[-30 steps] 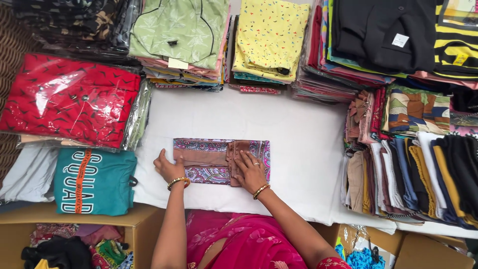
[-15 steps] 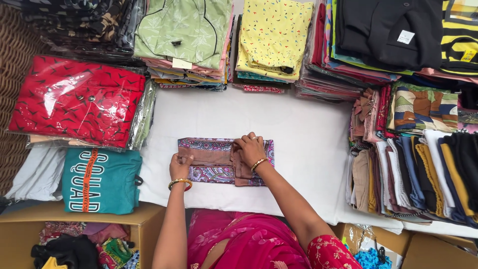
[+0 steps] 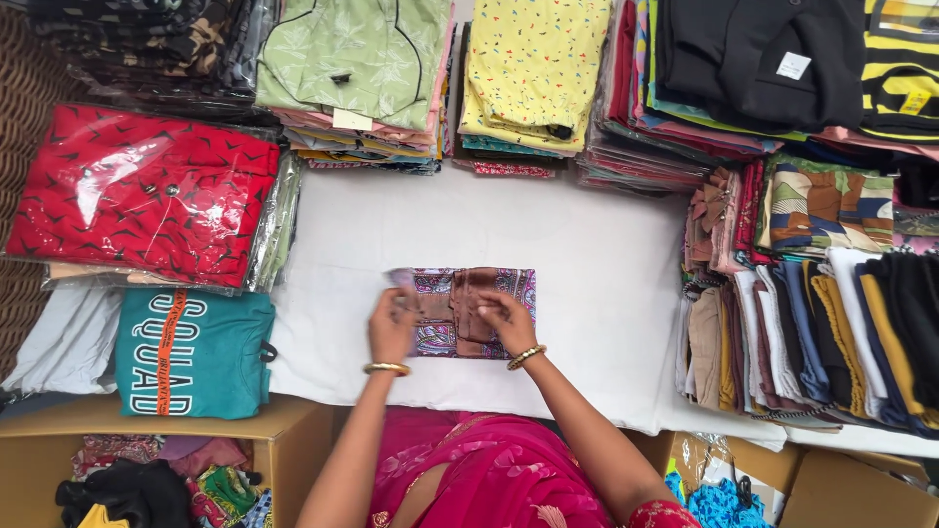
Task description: The person folds several patterned scarves on a white table surface. They unfold each scarf, align the edges, and fold them into smaller rectangles before placing them on a stack to the right. The person handles a purple paisley scarf, a brown floral scarf, and a green and yellow patterned scarf.
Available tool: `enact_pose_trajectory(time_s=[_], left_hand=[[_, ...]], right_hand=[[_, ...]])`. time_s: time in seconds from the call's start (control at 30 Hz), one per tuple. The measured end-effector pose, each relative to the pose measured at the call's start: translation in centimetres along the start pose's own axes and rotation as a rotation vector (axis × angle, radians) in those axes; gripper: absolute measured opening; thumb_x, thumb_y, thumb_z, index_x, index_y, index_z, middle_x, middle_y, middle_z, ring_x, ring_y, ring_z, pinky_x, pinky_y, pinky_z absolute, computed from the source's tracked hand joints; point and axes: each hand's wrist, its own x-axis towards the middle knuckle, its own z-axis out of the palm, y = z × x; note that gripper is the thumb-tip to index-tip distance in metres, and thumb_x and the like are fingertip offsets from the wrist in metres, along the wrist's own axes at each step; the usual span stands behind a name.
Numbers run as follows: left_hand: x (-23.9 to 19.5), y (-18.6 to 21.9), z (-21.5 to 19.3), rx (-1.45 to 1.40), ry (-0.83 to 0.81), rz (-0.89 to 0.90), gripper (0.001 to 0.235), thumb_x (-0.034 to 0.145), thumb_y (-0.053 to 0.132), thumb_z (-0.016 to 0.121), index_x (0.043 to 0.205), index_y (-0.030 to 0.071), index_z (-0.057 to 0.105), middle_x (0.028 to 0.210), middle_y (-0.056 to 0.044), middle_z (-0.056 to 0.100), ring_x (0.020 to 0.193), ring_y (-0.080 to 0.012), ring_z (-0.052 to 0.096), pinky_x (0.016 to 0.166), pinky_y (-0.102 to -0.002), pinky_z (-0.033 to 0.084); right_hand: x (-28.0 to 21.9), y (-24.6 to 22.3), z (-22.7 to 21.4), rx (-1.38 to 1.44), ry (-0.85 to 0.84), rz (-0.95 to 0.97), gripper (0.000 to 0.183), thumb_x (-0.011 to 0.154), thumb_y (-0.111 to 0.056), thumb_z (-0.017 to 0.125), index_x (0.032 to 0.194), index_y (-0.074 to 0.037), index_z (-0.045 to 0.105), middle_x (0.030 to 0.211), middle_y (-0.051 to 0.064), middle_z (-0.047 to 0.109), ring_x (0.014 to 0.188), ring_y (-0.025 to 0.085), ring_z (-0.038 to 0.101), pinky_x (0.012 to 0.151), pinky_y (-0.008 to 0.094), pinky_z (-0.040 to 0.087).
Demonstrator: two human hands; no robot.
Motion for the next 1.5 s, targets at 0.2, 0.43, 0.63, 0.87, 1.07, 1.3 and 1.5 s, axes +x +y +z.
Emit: enact_pose_trajectory(time_s=[0.2,0.43,0.63,0.87,1.07,1.3,1.5], left_hand=[[-4.2,1.6,9.7,0.002,-0.276,0.327,0.043,0.087,0.018,0.07,0.128,0.012,0.058,0.087,-0.005,0.071,0.069,-0.0157,0.068,0.064,-0.033,0.055],[-3.8,-0.8,9.8,0.0,-0.396,0.153,0.042,0.094,0.021,0.068,0.134,0.015,0.057,0.082,-0.003,0.072,0.067,-0.0134,0.068,0.062,-0.031,0.054],[-4.0,-1.3,7.5,-0.009,-0.305,0.191,0.028,0.097,0.016,0.064,0.125,0.014,0.068,0.082,-0.002,0.071,0.068,-0.0114,0.067,0.063,-0.029,0.055],[-4.3,-2.9,7.8,0.165,-0.387,0.269,0.031,0.09,0.011,0.068,0.121,0.013,0.069,0.084,-0.002,0.07,0.07,-0.0164,0.066,0.067,-0.033,0.055],[-3.4,-1.7,7.0,0.316,-0.26,0.533,0.025,0.091,0.005,0.065,0.114,0.012,0.071,0.095,-0.007,0.069,0.092,-0.026,0.063,0.083,-0.038,0.053],[0.1,-1.9,8.6,0.649,-0.311,0.83,0.052,0.087,0.016,0.069,0.137,0.01,0.056,0.147,-0.008,0.047,0.142,-0.0278,0.04,0.119,-0.045,0.032],[0.5,3.2,7.5,1.055,-0.663,0.606,0.108,0.078,0.056,0.078,0.163,0.031,0.015,0.172,0.002,0.0,0.158,-0.0219,-0.005,0.127,-0.054,0.003]], right_hand=[[-0.6,0.6,-2.4,0.788,0.181,0.448,0.038,0.099,-0.032,0.053,0.123,-0.005,0.065,0.103,0.012,0.074,0.089,0.018,0.074,0.081,0.032,0.061],[-0.4,3.2,-2.5,0.473,0.258,0.386,0.02,0.094,-0.02,0.074,0.101,-0.002,0.072,0.089,0.003,0.072,0.076,0.011,0.064,0.069,0.03,0.052],[0.8,7.6,-3.4,-0.049,0.335,0.253,0.03,0.092,-0.008,0.088,0.091,0.008,0.063,0.075,0.008,0.061,0.071,0.014,0.051,0.063,0.032,0.045],[-0.3,2.2,-4.9,-0.032,0.324,0.244,0.024,0.08,-0.003,0.081,0.102,0.0,0.07,0.085,0.003,0.076,0.073,0.008,0.066,0.068,0.026,0.054],[-2.1,-3.9,-4.4,-0.378,0.492,0.226,0.045,0.077,-0.006,0.082,0.12,-0.008,0.068,0.103,0.01,0.073,0.091,0.022,0.068,0.084,0.036,0.054],[-1.6,-1.7,-0.8,-0.617,0.197,-0.468,0.047,0.089,-0.009,0.07,0.136,-0.014,0.062,0.143,0.009,0.062,0.14,0.03,0.055,0.119,0.043,0.043],[-1.6,-0.4,-2.3,-1.113,-0.042,-0.115,0.08,0.093,-0.063,0.052,0.159,-0.024,0.029,0.17,0.0,0.018,0.157,0.023,0.008,0.123,0.061,0.001]])
